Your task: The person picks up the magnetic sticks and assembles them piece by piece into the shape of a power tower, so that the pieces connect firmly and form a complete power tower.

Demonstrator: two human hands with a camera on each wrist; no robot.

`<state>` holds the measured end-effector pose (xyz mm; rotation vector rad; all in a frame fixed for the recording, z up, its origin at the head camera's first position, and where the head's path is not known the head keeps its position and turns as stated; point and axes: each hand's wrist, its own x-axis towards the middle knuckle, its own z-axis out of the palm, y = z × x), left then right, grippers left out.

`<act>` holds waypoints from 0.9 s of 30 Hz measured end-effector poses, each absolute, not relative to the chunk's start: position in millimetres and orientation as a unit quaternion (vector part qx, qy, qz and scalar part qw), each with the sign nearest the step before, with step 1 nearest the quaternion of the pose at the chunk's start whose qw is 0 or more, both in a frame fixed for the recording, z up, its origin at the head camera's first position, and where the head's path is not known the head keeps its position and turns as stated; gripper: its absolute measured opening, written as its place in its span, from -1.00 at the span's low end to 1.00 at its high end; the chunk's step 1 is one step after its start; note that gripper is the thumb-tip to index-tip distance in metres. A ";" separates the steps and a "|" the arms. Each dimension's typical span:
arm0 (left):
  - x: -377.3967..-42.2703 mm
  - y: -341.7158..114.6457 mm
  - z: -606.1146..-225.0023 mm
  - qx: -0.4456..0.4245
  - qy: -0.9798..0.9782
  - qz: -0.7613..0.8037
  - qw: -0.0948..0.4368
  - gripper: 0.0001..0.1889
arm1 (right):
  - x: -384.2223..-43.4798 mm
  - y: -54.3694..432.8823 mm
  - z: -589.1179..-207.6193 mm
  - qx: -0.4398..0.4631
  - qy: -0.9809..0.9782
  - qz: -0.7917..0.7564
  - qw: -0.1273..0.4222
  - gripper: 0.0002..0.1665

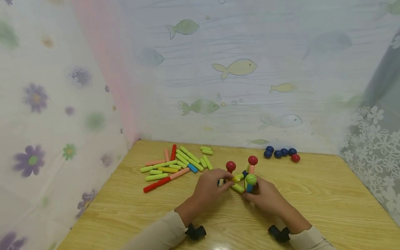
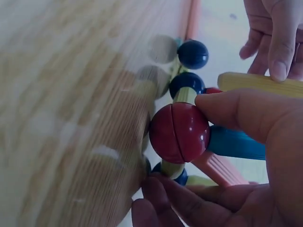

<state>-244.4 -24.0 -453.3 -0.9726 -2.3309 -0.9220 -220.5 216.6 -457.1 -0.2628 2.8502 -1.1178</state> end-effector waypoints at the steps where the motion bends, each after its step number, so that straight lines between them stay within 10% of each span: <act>1: -243.3 -21.7 -453.2 -0.352 -0.846 -0.329 0.227 -0.81 | -220.6 217.7 -457.2 -0.088 0.926 -0.365 0.035 -0.36; 27: -237.8 7.6 -459.6 -0.317 -0.877 -0.222 0.285 -0.85 | -218.3 216.6 -454.7 -0.096 0.921 -0.376 0.042 -0.61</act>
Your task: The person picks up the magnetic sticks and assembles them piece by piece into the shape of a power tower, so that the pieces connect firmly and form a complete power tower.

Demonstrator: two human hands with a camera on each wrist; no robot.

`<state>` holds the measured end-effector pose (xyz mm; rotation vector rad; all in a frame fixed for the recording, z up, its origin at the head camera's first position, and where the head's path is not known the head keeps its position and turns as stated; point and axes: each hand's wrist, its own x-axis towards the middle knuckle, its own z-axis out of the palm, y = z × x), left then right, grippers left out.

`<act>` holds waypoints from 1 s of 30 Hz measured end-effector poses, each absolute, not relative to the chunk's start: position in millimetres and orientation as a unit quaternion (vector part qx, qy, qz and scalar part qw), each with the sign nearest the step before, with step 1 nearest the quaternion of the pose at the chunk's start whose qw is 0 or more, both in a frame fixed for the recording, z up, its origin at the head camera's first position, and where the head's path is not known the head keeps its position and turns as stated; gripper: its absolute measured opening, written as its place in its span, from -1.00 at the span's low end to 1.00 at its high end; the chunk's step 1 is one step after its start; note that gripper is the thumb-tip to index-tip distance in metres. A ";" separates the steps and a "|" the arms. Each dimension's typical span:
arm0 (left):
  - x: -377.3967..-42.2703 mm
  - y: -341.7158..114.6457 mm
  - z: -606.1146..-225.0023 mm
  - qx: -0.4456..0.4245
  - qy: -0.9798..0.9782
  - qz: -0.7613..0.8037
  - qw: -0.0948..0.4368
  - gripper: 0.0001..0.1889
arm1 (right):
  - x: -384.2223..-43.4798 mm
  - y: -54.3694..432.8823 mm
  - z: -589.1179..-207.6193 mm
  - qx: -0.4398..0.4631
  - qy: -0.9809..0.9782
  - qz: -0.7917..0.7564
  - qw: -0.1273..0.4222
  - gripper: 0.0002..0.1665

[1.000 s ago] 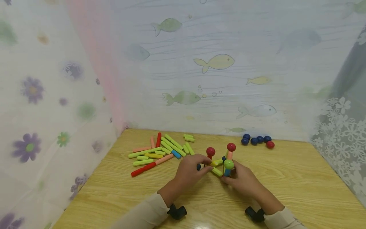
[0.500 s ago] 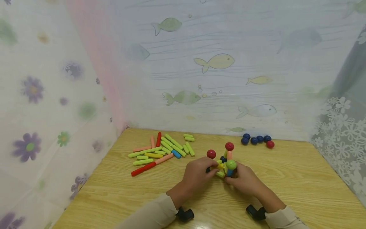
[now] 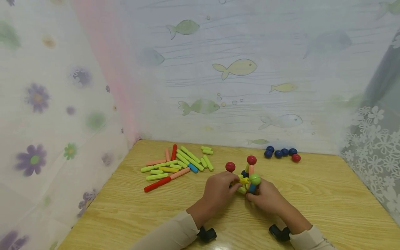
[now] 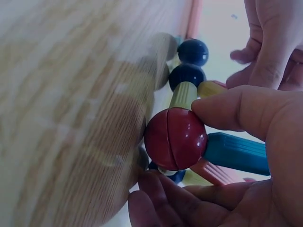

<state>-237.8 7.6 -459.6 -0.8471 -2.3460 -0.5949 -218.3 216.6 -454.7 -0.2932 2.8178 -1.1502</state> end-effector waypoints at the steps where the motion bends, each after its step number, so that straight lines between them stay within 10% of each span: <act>1: -237.9 7.7 -459.6 -0.318 -0.876 -0.227 0.283 -0.85 | -218.1 215.9 -455.0 -0.098 0.921 -0.374 0.041 -0.65; 20: -241.2 1.6 -460.7 -0.330 -0.878 -0.222 0.266 -0.97 | -216.1 215.3 -451.7 -0.094 0.934 -0.344 0.036 -0.82; 30: -258.9 -19.3 -457.1 -0.193 -0.915 -0.345 0.079 -0.91 | -215.3 217.0 -448.1 -0.067 0.935 -0.345 0.039 -0.75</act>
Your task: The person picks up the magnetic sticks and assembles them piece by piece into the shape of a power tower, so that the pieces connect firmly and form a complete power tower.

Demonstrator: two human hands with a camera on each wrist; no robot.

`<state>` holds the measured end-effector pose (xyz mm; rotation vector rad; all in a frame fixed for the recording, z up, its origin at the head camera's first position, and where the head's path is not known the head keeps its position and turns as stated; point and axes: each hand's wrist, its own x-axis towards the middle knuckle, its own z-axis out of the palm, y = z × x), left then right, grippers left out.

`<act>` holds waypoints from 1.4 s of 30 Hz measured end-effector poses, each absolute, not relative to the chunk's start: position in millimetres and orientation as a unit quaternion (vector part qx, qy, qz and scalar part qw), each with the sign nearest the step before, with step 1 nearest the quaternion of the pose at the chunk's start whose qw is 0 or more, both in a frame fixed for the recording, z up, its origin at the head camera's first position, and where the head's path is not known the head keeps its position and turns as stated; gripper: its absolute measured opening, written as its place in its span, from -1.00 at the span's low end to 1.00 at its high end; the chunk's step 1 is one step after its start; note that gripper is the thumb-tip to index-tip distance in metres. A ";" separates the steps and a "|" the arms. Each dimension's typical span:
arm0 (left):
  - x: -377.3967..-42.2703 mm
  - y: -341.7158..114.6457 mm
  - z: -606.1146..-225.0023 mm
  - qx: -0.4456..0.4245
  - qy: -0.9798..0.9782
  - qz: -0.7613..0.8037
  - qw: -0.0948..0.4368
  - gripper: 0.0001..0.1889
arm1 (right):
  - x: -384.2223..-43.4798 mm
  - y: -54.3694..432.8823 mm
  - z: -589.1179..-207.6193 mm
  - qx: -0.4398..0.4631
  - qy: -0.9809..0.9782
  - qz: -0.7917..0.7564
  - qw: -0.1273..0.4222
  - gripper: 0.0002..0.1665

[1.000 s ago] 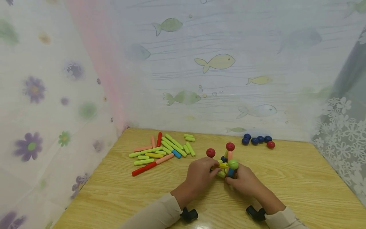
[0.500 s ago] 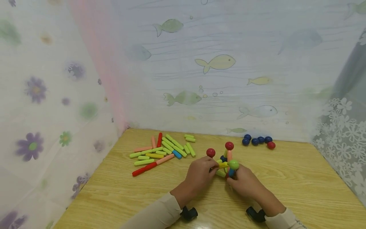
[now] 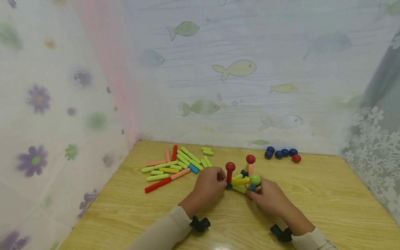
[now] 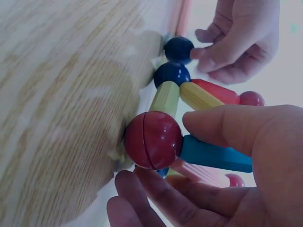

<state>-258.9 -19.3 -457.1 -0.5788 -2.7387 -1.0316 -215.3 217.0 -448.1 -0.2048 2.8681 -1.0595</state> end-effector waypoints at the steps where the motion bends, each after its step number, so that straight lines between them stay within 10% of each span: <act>1: -259.8 -19.7 -456.0 -0.188 -0.917 -0.346 0.061 -0.88 | -215.5 217.4 -448.0 -0.066 0.936 -0.345 0.037 -0.75; 22: -255.5 -11.2 -466.9 -0.316 -0.905 -0.284 -0.026 -0.59 | -229.0 243.6 -448.5 -0.011 0.938 -0.347 0.008 -0.49; 30: -246.6 -0.9 -464.0 -0.350 -0.900 -0.250 -0.065 -0.44 | -230.9 241.3 -449.8 -0.057 0.895 -0.433 0.090 0.11; 42: -268.2 -22.6 -457.9 -0.234 -0.916 -0.326 0.020 -0.81 | -226.2 223.8 -454.3 -0.022 0.932 -0.359 0.048 0.26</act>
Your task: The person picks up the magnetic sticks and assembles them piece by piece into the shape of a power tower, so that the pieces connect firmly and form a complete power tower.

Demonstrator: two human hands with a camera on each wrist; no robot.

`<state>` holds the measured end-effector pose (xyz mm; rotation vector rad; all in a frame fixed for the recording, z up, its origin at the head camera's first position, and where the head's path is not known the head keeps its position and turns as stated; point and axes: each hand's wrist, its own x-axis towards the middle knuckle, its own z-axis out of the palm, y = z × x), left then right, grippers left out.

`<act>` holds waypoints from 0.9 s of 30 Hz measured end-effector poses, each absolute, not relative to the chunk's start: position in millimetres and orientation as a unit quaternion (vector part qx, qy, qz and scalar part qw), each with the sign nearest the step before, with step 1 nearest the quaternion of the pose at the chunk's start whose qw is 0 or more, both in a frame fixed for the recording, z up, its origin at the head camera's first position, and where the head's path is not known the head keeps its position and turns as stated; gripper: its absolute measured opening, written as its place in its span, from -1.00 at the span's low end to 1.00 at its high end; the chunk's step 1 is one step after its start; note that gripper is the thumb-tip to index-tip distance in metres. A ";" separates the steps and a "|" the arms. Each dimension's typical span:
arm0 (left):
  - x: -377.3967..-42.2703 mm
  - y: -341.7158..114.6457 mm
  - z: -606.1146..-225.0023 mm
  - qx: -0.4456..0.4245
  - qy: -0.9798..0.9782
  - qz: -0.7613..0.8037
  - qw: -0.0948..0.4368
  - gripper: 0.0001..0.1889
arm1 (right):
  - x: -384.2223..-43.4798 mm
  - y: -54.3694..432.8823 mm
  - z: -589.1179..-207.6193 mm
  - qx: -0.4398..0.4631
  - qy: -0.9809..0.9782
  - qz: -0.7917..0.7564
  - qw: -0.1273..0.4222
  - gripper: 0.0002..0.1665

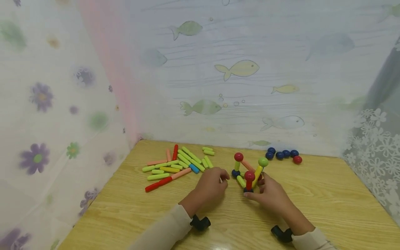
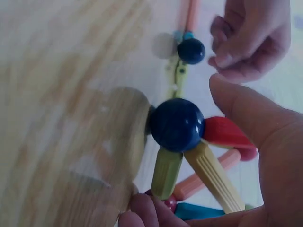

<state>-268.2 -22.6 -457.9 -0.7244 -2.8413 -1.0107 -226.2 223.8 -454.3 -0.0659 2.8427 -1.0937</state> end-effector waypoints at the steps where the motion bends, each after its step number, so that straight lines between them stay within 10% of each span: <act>1: -275.5 -26.9 -455.1 -0.213 -0.921 -0.324 0.033 -0.82 | -226.5 222.5 -454.7 -0.022 0.934 -0.355 0.042 0.21; 16: -356.5 -47.2 -448.3 -0.042 -0.986 -0.156 0.040 -0.39 | -227.9 224.7 -453.5 -0.017 0.939 -0.343 0.034 -0.12; 27: -370.9 -55.1 -463.5 -0.027 -0.977 -0.209 0.005 -0.42 | -228.9 227.9 -454.5 -0.016 0.942 -0.333 0.028 -0.23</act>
